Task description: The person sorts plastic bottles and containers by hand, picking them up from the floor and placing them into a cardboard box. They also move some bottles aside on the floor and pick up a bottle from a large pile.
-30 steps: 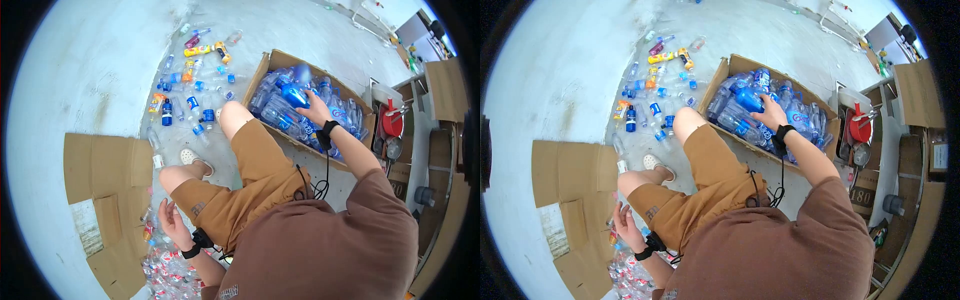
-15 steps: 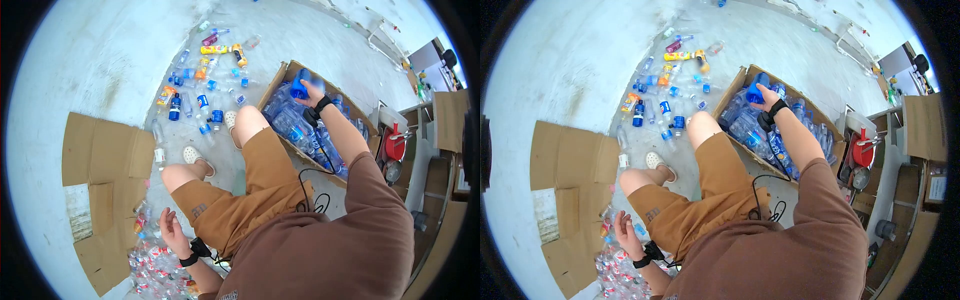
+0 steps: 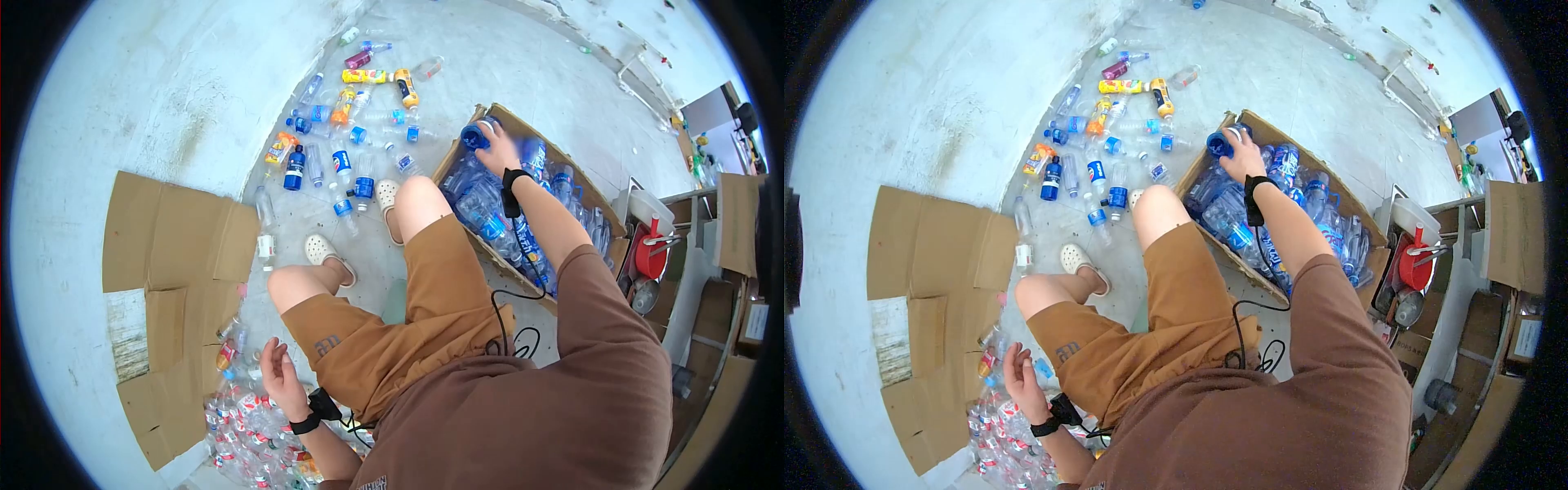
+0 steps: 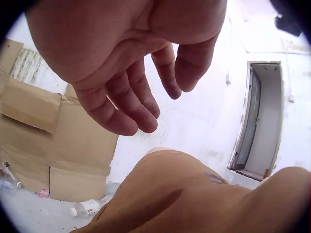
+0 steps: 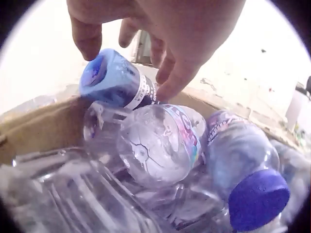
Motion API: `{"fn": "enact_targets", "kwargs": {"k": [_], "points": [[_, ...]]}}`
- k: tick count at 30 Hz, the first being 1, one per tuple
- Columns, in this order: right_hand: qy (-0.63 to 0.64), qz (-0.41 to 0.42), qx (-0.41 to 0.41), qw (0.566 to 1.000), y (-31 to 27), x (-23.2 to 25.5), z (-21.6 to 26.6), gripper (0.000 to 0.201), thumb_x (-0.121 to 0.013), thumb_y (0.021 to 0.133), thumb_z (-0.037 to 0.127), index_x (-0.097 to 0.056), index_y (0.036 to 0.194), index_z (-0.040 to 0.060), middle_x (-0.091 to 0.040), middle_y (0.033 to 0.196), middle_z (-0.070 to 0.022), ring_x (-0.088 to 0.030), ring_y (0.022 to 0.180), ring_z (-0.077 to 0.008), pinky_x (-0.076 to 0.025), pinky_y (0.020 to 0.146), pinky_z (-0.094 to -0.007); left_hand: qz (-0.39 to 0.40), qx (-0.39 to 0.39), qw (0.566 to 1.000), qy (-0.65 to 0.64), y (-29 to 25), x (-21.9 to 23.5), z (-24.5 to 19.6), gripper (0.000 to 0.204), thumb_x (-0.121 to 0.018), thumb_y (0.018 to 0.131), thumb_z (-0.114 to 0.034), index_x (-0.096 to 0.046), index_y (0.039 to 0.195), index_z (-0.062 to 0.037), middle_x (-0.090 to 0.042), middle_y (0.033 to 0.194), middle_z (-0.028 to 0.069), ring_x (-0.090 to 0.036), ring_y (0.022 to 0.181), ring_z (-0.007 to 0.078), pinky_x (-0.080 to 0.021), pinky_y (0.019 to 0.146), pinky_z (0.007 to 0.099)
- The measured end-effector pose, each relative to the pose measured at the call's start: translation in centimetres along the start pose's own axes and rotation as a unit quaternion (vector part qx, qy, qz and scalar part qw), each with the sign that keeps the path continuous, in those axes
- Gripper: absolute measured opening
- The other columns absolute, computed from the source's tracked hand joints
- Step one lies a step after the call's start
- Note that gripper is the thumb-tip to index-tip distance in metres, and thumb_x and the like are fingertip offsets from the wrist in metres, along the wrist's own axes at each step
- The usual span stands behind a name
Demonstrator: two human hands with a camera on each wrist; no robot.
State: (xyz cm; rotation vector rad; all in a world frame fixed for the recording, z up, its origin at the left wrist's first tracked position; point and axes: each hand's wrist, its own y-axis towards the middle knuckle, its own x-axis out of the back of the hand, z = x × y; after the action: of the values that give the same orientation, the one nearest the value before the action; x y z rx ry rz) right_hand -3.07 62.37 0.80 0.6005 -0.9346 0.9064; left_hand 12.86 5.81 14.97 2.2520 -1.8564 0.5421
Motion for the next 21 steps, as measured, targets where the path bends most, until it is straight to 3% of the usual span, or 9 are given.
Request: {"fn": "enact_targets", "kwargs": {"k": [2,5,10,12,13,16,18,21], "points": [[0.01,0.081,0.067,0.994,-0.9,0.1,0.7,0.067,-0.061,0.072,0.018,-0.041,0.136,0.0249,-0.032,0.143,-0.0217,-0.044,0.12,-0.0412,-0.04,0.1,-0.0422,0.008,-0.01,1.0,-0.004,0.4,-0.2,0.3,0.036,-0.048,0.089,0.003,-0.049,0.125,0.0008,-0.056,0.119,0.0122,-0.057,0.101,0.0178,-0.043,0.091,0.0306],[-0.117,0.151,0.035,0.981,-1.8,-0.4,1.1,0.067,-0.058,0.073,0.013,-0.04,0.136,0.0226,-0.032,0.142,-0.023,-0.04,0.125,-0.0391,-0.037,0.103,-0.0412,0.008,-0.001,1.0,0.0,0.6,-0.5,0.0,0.036,-0.048,0.089,0.002,-0.049,0.125,0.0005,-0.056,0.119,0.012,-0.057,0.101,0.018,-0.043,0.091,0.0303],[-0.067,0.108,0.027,0.991,-3.0,-0.6,1.6,0.064,-0.058,0.073,0.012,-0.042,0.135,0.0173,-0.034,0.141,-0.0244,-0.039,0.126,-0.0387,-0.036,0.104,-0.0413,0.01,0.0,1.0,0.0,0.9,-0.4,0.5,0.036,-0.048,0.089,0.001,-0.049,0.125,0.0,-0.056,0.119,0.0118,-0.057,0.102,0.0182,-0.043,0.09,0.0303],[-0.004,0.044,0.043,0.998,-3.1,-0.6,1.1,0.06,-0.059,0.072,0.012,-0.045,0.131,0.01,-0.038,0.137,-0.025,-0.038,0.126,-0.0383,-0.034,0.105,-0.0409,0.013,-0.002,1.0,0.002,1.0,-0.2,0.6,0.036,-0.048,0.089,0.001,-0.049,0.125,0.0,-0.056,0.119,0.0118,-0.057,0.102,0.0182,-0.043,0.09,0.0303],[-0.035,0.017,0.052,0.998,-3.0,-0.5,0.9,0.059,-0.059,0.074,0.015,-0.045,0.13,0.0063,-0.039,0.136,-0.0244,-0.037,0.127,-0.0383,-0.032,0.106,-0.0417,0.011,0.0,1.0,0.001,1.1,-0.2,0.5,0.036,-0.048,0.089,0.001,-0.049,0.125,0.0,-0.056,0.119,0.012,-0.057,0.102,0.0183,-0.043,0.09,0.0305],[-0.086,0.055,0.027,0.994,-3.3,-0.2,0.3,0.058,-0.06,0.075,0.018,-0.046,0.129,0.0047,-0.039,0.136,-0.0243,-0.036,0.127,-0.0387,-0.029,0.107,-0.0426,0.005,0.0,1.0,-0.005,1.4,-0.3,0.7,0.036,-0.048,0.089,0.0,-0.05,0.125,-0.0001,-0.056,0.119,0.0114,-0.056,0.102,0.0176,-0.044,0.089,0.0297],[-0.116,0.048,0.065,0.99,-3.3,-0.4,-0.5,0.057,-0.06,0.076,0.021,-0.047,0.128,0.0051,-0.043,0.133,-0.0241,-0.037,0.126,-0.0388,-0.028,0.108,-0.0432,0.001,-0.004,1.0,-0.01,1.6,-0.2,0.9,0.035,-0.048,0.089,0.0,-0.05,0.124,-0.0004,-0.057,0.118,0.0107,-0.056,0.101,0.0168,-0.044,0.087,0.0287],[0.022,0.038,0.037,0.998,-3.0,0.2,-0.7,0.05,-0.059,0.079,0.022,-0.05,0.125,0.0047,-0.046,0.131,-0.0227,-0.041,0.124,-0.0358,-0.029,0.107,-0.0442,0.0,-0.007,1.0,-0.014,1.8,-0.2,1.3,0.035,-0.048,0.089,0.001,-0.05,0.124,-0.0002,-0.056,0.119,0.0109,-0.056,0.101,0.0169,-0.044,0.088,0.0294]]}}
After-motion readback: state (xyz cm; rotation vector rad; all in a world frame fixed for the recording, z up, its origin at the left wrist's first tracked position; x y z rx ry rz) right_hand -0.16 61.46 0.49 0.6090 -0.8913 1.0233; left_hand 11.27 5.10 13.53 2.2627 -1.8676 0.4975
